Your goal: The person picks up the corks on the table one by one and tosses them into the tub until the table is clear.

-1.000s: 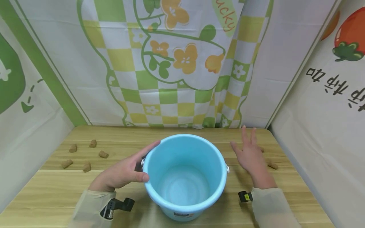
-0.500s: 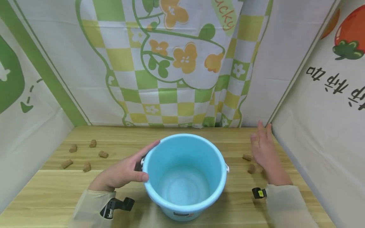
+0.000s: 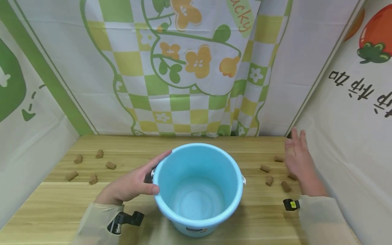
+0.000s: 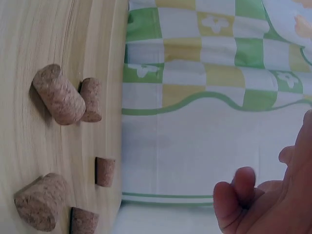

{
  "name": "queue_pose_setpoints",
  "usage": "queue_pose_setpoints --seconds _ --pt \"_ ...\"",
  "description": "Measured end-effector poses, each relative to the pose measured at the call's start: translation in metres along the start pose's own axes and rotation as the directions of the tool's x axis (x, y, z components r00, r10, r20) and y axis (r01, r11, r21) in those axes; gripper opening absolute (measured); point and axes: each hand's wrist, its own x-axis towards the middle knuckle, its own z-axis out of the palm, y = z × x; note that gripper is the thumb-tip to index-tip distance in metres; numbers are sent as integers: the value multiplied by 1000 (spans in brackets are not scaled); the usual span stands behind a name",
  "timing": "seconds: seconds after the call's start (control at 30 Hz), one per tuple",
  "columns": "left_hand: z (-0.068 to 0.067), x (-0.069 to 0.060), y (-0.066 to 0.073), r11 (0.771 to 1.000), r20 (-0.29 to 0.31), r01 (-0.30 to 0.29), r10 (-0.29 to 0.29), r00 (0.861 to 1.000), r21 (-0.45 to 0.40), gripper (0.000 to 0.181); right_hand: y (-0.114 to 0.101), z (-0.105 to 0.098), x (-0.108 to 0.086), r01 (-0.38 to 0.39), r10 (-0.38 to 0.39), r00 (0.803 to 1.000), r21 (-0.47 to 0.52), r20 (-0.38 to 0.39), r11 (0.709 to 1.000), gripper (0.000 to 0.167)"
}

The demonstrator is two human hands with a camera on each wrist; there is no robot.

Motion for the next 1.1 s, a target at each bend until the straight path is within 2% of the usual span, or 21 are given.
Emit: queue_pose_setpoints --seconds 0.43,0.8,0.93,1.03,1.07,1.1 --pt "1 0 1 1000 4 -13 13 1000 6 99 23 -14 0 40 -39 999 27 -36 999 59" --pt "1 1 1 1000 3 -12 12 1000 -24 101 38 -29 -3 11 -9 999 46 -51 999 61" --pt "1 0 1 1000 5 -15 15 1000 -22 101 44 -33 -6 -43 48 998 95 -43 995 62" --pt "0 0 0 1000 6 -18 18 1000 -15 101 51 -35 -8 -121 127 992 210 -16 970 65" --pt "0 0 0 1000 6 -19 19 1000 -13 101 53 -35 -9 -147 152 988 267 2 952 65" --pt "0 0 0 1000 4 -18 18 1000 -13 102 56 -35 -9 -173 177 984 358 21 918 64"
